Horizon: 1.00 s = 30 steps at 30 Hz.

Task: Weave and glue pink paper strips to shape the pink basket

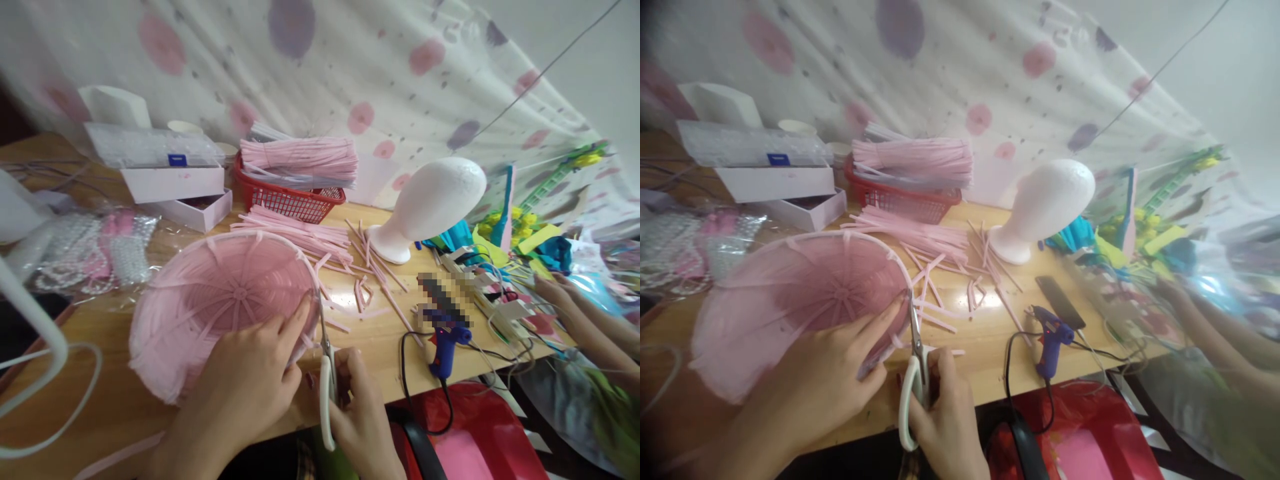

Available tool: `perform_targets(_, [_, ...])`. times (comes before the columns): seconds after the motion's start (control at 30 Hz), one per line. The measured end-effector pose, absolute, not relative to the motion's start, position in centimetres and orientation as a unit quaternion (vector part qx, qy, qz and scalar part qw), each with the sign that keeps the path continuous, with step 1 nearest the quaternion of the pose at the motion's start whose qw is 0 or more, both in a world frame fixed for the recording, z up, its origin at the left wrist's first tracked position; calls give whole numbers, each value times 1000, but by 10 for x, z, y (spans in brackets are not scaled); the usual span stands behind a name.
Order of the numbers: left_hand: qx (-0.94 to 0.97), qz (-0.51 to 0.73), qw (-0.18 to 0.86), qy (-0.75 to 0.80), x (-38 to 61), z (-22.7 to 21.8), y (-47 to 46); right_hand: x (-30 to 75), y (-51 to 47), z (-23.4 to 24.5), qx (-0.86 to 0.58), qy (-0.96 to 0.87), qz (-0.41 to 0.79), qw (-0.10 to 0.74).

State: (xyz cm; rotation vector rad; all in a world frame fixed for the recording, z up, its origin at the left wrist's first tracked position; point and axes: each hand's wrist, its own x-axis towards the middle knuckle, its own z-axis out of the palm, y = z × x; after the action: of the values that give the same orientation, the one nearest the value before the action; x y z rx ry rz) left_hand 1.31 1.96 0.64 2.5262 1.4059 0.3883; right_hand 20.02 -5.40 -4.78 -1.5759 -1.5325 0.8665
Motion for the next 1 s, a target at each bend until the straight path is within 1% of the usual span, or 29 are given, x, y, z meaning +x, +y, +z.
perform_targets(0.13, [862,154,108,471,10,4,18,197,-52,-48,-596,-613,312,415])
perform_targets(0.23, [861,165,108,469,8,3,18,197,-52,-47,-595,-614,255,450])
perform_targets(0.3, [859,178,110,467,7,3,18,201,-51,-44,-614,-598,226,463])
perform_targets(0.37, [857,208,108,459,5,3,19,210,-49,-38,-650,-561,223,461])
perform_targets(0.47, [853,277,99,432,-5,4,20,226,-40,-27,-707,-526,220,418])
perform_targets(0.57, [851,313,93,412,-19,9,20,237,-30,-19,-742,-545,161,357])
perform_targets(0.67, [849,312,80,418,-30,17,21,241,-23,-22,-758,-561,91,321])
perform_targets(0.8, [851,289,84,431,-33,23,23,244,-21,-36,-757,-605,40,244])
perform_targets(0.87, [848,284,84,439,-32,22,24,246,-21,-42,-732,-641,10,230])
perform_targets(0.93, [850,265,85,447,-31,21,25,248,-21,-44,-698,-677,-11,233])
perform_targets(1.0, [858,234,91,449,-30,21,26,249,-23,-40,-672,-699,-7,243])
